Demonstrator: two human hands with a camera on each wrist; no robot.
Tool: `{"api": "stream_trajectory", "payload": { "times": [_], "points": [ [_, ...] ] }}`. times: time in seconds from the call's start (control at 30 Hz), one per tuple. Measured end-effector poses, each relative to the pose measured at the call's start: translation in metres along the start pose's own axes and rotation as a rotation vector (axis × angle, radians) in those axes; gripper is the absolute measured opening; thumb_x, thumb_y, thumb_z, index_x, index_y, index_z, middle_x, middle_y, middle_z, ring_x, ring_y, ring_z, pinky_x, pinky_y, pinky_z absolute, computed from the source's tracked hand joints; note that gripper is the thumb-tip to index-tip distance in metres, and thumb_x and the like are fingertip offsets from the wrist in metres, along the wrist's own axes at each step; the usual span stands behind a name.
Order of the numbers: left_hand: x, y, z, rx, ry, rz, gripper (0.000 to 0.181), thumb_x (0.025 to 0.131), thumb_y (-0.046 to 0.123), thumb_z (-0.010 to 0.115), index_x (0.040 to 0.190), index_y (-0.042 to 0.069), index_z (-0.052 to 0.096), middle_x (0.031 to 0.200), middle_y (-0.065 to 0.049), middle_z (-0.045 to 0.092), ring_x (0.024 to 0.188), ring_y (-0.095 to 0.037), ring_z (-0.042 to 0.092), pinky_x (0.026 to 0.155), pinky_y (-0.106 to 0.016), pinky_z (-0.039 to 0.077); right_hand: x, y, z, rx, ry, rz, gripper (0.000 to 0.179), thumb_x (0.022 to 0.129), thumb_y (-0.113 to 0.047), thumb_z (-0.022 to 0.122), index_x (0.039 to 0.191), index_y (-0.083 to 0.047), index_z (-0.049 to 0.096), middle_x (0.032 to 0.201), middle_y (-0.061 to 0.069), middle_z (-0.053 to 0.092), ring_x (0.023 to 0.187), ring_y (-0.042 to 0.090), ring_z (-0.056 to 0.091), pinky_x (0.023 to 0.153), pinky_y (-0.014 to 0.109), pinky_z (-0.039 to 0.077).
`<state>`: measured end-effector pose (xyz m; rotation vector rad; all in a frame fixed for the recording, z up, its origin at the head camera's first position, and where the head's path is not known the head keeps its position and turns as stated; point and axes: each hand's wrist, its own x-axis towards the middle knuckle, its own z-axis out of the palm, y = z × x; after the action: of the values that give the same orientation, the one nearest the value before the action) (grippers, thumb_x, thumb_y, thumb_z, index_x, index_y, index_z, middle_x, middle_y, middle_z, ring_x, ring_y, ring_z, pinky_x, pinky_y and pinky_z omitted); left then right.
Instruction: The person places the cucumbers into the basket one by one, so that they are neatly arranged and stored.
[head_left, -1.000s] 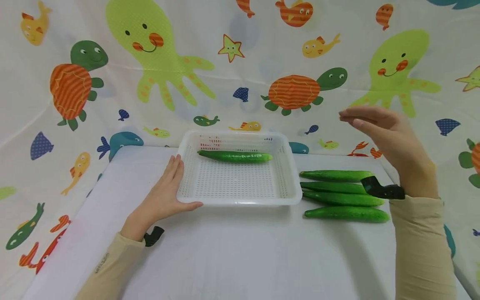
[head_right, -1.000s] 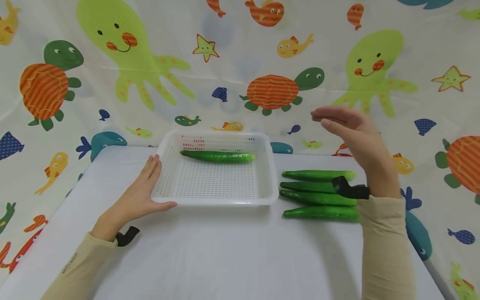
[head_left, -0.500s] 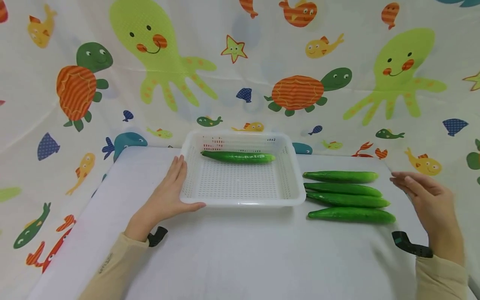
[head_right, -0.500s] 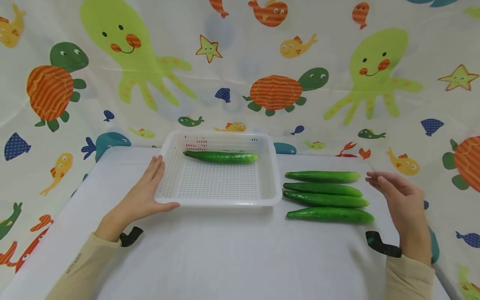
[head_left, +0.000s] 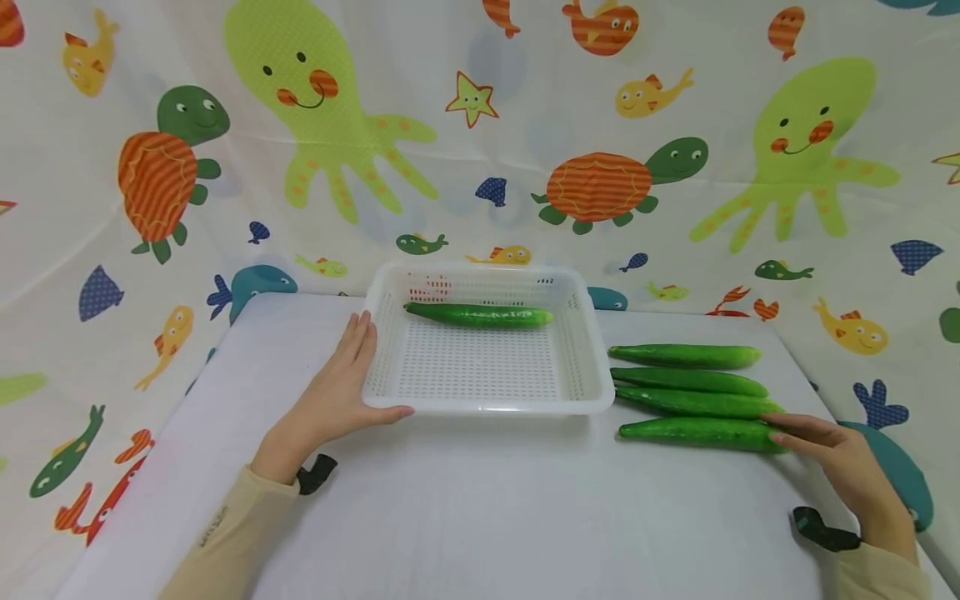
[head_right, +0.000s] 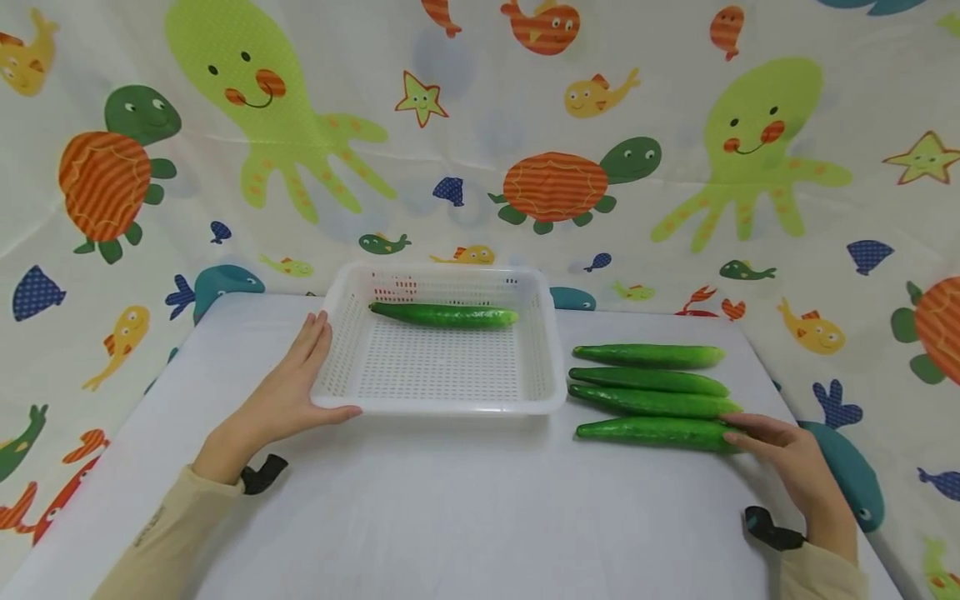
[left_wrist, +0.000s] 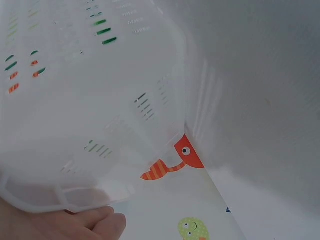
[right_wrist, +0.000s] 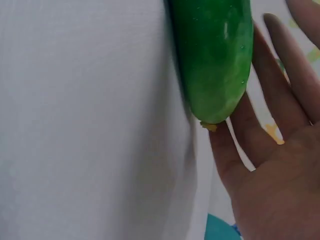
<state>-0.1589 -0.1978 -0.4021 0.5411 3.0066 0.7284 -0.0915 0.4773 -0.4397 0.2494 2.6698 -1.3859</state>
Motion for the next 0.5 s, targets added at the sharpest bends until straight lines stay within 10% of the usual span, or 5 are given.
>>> {"api": "stream_trajectory", "payload": {
  "times": [0.13, 0.23, 0.5],
  "points": [
    [-0.001, 0.001, -0.001, -0.004, -0.007, -0.010, 0.138, 0.068, 0.079, 0.069, 0.157, 0.000, 0.000, 0.165, -0.008, -0.013, 0.151, -0.026, -0.012, 0.115, -0.061, 0.019, 0.001, 0.007, 0.003, 0.027, -0.074, 0.035, 0.053, 0.094, -0.028, 0.070, 0.141, -0.010, 0.056, 0.117, -0.035, 0.048, 0.128, -0.004, 0.034, 0.115, 0.039, 0.029],
    [-0.001, 0.001, -0.001, 0.000, -0.007, -0.007, 0.138, 0.069, 0.077, 0.071, 0.157, 0.000, 0.000, 0.165, -0.008, -0.013, 0.151, -0.026, -0.012, 0.115, -0.060, 0.019, 0.000, 0.012, 0.004, 0.092, -0.101, 0.079, 0.057, 0.091, -0.025, 0.073, 0.144, -0.017, 0.053, 0.119, -0.036, 0.045, 0.145, 0.013, 0.020, 0.112, 0.069, 0.007],
    [0.000, 0.001, 0.000, -0.002, -0.002, -0.001, 0.137, 0.069, 0.077, 0.071, 0.157, 0.000, 0.000, 0.166, -0.008, -0.013, 0.151, -0.026, -0.013, 0.115, -0.061, 0.020, 0.002, 0.017, 0.005, 0.108, -0.106, 0.107, 0.063, 0.087, -0.026, 0.077, 0.145, -0.021, 0.053, 0.120, -0.035, 0.044, 0.149, 0.041, 0.003, 0.110, 0.072, 0.004]
  ]
}}
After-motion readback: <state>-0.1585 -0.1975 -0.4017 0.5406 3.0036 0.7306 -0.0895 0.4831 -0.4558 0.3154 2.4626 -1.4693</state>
